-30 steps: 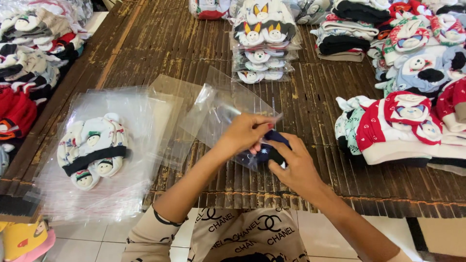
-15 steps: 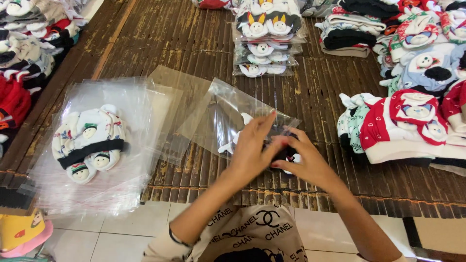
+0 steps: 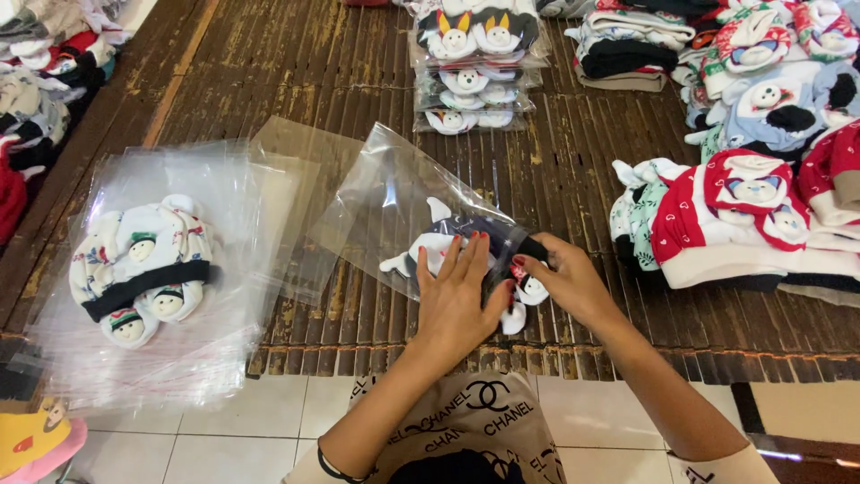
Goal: Packaging small knitted hats and socks into plastic bags and stacking them
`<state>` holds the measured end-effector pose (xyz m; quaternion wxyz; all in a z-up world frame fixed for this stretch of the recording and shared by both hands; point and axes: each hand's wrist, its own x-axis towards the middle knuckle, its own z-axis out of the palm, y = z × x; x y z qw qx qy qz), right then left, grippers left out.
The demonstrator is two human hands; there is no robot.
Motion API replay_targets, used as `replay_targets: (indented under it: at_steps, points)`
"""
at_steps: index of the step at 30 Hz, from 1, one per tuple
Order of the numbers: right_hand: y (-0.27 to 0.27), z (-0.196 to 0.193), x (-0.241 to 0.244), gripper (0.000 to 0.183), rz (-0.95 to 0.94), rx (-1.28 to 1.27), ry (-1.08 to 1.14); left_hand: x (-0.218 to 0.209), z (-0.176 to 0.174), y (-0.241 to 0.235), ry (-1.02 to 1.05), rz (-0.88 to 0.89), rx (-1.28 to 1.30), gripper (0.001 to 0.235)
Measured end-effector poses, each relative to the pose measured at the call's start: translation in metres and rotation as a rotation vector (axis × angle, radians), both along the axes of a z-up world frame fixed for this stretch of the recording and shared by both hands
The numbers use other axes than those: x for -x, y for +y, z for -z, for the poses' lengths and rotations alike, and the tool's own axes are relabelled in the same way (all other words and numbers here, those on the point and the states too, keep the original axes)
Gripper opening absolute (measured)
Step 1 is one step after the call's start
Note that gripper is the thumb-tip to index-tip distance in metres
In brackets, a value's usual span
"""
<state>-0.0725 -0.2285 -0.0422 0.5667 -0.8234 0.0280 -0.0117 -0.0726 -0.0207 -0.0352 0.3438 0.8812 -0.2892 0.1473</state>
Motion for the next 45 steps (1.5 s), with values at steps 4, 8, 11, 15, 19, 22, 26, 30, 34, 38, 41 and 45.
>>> replay_targets:
  at_steps: [4,8,11,15,19,22,26,30,34,38,41,45]
  points:
    - [0.019,0.001,-0.009,0.017,0.212,-0.409,-0.036,-0.002,-0.008,-0.001,0.054,0.016,-0.101,0.061]
    - [0.015,0.015,-0.022,0.018,0.265,-0.525,0.053,0.0,-0.021,-0.011,0.077,0.066,-0.101,0.06]
    - [0.006,0.015,-0.025,0.024,0.262,-0.374,0.016,-0.016,-0.006,-0.019,0.181,0.065,-0.182,0.073]
    - [-0.001,0.011,-0.017,0.031,0.235,-0.362,0.034,-0.016,-0.002,-0.018,0.128,0.063,-0.287,0.063]
    - [-0.003,-0.008,0.011,0.064,0.208,-0.461,0.151,-0.007,-0.017,0.0,0.178,0.247,-0.179,0.06]
    - [-0.002,-0.008,0.032,0.069,0.225,-0.447,0.183,0.0,-0.023,0.011,0.149,0.393,-0.096,0.059]
    - [-0.004,-0.009,0.04,0.053,0.256,0.113,0.076,0.003,0.001,0.01,0.005,0.309,-0.158,0.056]
    - [-0.017,0.002,0.058,0.058,0.237,0.335,-0.106,0.018,0.005,0.013,0.051,0.282,-0.086,0.069]
    - [0.013,0.015,0.089,0.018,0.124,0.583,-0.542,0.019,0.01,0.011,0.039,0.211,-0.145,0.052]
    - [0.044,0.005,0.102,0.068,-0.13,0.819,-0.488,0.017,0.001,0.009,0.082,0.177,-0.019,0.044]
    - [0.035,0.026,0.091,0.071,-0.211,0.938,-0.302,0.016,0.008,0.004,0.027,0.165,-0.005,0.043]
    - [0.038,0.024,0.073,0.069,-0.318,0.959,-0.276,0.015,0.001,0.004,0.004,0.146,-0.007,0.04]
